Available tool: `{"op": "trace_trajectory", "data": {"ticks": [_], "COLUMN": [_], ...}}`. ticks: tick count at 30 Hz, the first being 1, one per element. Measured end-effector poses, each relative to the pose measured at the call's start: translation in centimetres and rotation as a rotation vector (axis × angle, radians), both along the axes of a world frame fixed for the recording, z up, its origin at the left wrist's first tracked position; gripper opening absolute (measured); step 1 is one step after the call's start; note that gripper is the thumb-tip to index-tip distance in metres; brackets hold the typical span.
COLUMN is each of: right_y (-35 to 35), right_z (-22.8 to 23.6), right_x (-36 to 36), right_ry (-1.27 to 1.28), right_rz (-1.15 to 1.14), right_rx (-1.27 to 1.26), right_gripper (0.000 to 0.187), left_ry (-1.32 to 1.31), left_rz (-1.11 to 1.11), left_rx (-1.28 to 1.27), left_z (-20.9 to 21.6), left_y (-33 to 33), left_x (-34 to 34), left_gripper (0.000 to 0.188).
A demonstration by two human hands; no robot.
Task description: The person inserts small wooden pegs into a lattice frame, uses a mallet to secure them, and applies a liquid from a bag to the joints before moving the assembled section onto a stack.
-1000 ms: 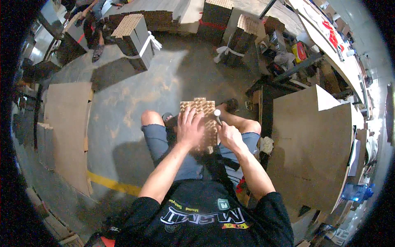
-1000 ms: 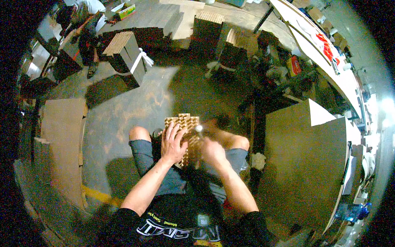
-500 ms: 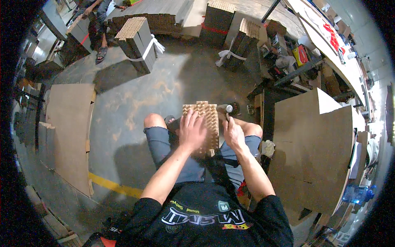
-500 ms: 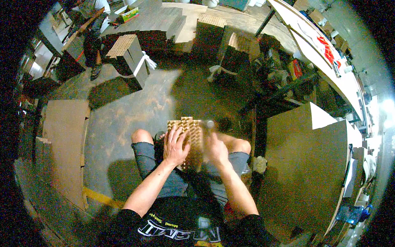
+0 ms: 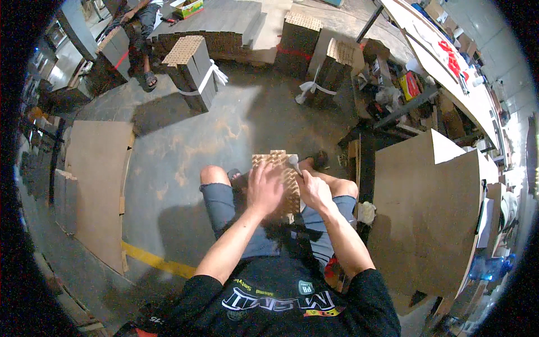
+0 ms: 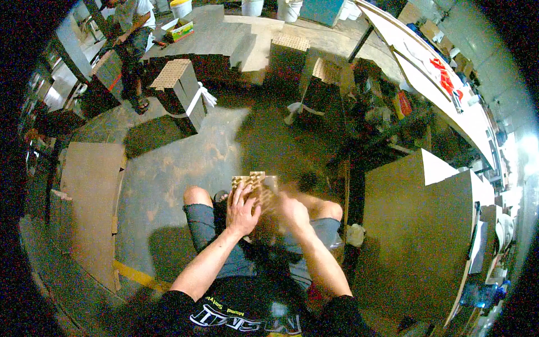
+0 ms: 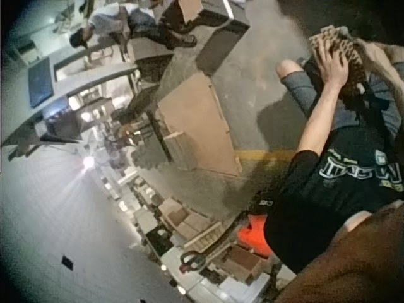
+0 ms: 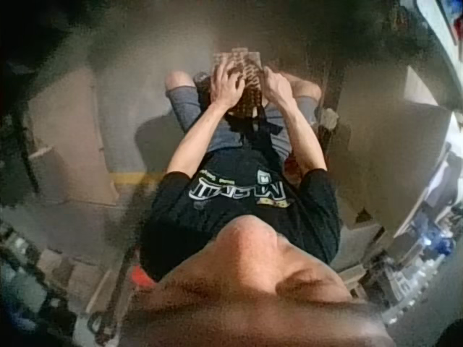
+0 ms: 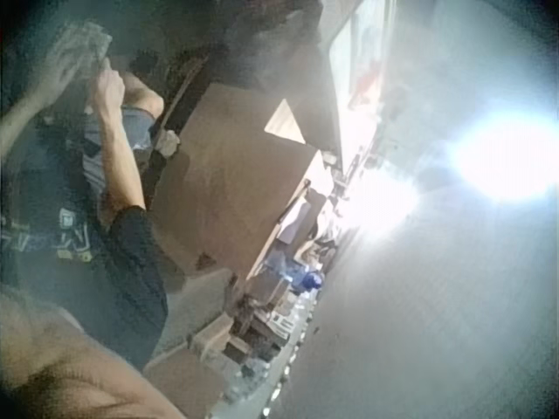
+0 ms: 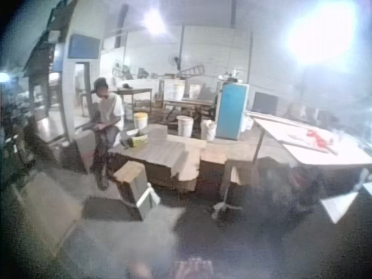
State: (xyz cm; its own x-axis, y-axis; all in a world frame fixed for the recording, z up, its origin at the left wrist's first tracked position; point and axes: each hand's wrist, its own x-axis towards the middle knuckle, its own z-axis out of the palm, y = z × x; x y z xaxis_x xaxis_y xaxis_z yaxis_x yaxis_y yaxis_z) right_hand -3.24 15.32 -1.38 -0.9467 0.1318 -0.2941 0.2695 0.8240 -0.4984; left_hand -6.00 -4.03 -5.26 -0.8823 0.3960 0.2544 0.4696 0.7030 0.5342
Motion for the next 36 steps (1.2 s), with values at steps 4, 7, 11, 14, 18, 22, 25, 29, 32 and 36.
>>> {"op": "trace_trajectory", "data": {"ticks": [4, 7, 11, 14, 18, 22, 25, 29, 32, 36], "right_y": [-0.9, -0.1, -0.6, 1.6, 0.0, -0.1, -0.1, -0.3, 0.2, 0.8], "right_z": [-0.9, 1.8, 3.3, -1.6, 2.6, 1.6, 1.6, 3.7, 2.3, 2.2], "right_x": [0.4, -0.5, -1.0, -0.1, -1.4, -0.8, -1.6, -1.8, -2.0, -1.7], "right_ry": [0.101, 0.016, 0.087, 0.27, 0.011, 0.134, -0.01, 0.121, 0.157, 0.148], "right_rz": [-0.073, 0.003, -0.083, 0.001, 0.028, -0.147, 0.039, 0.004, -0.114, 0.026], "right_rx": [0.018, 0.01, 0.007, 0.081, 0.014, 0.019, 0.048, 0.029, 0.034, 0.08], "right_gripper": [0.031, 0.033, 0.032, 0.031, 0.033, 0.033, 0.033, 0.031, 0.032, 0.032], "left_ry": [0.009, -0.016, 0.024, 0.077, 0.002, 0.022, -0.012, -0.054, -0.032, -0.03], "left_rz": [-0.018, -0.013, -0.006, -0.017, -0.006, -0.013, -0.016, -0.033, -0.018, -0.022], "left_rx": [-0.049, -0.061, -0.006, 0.012, -0.014, -0.071, 0.022, -0.055, -0.038, 0.032], "left_z": [0.2, 0.0, 0.0, -0.3, 0.3, 0.4, 0.2, 0.0, -0.2, -0.1], "left_y": [0.2, 0.2, 0.0, 0.5, -0.1, 0.0, 0.3, -0.1, 0.2, 0.0], "left_x": [-0.2, 0.0, -0.1, -0.2, -0.1, -0.2, -0.2, 0.1, 0.1, -0.2], "left_gripper": [0.035, 0.041, 0.041, 0.039, 0.038, 0.048, 0.039, 0.04, 0.037, 0.039]}}
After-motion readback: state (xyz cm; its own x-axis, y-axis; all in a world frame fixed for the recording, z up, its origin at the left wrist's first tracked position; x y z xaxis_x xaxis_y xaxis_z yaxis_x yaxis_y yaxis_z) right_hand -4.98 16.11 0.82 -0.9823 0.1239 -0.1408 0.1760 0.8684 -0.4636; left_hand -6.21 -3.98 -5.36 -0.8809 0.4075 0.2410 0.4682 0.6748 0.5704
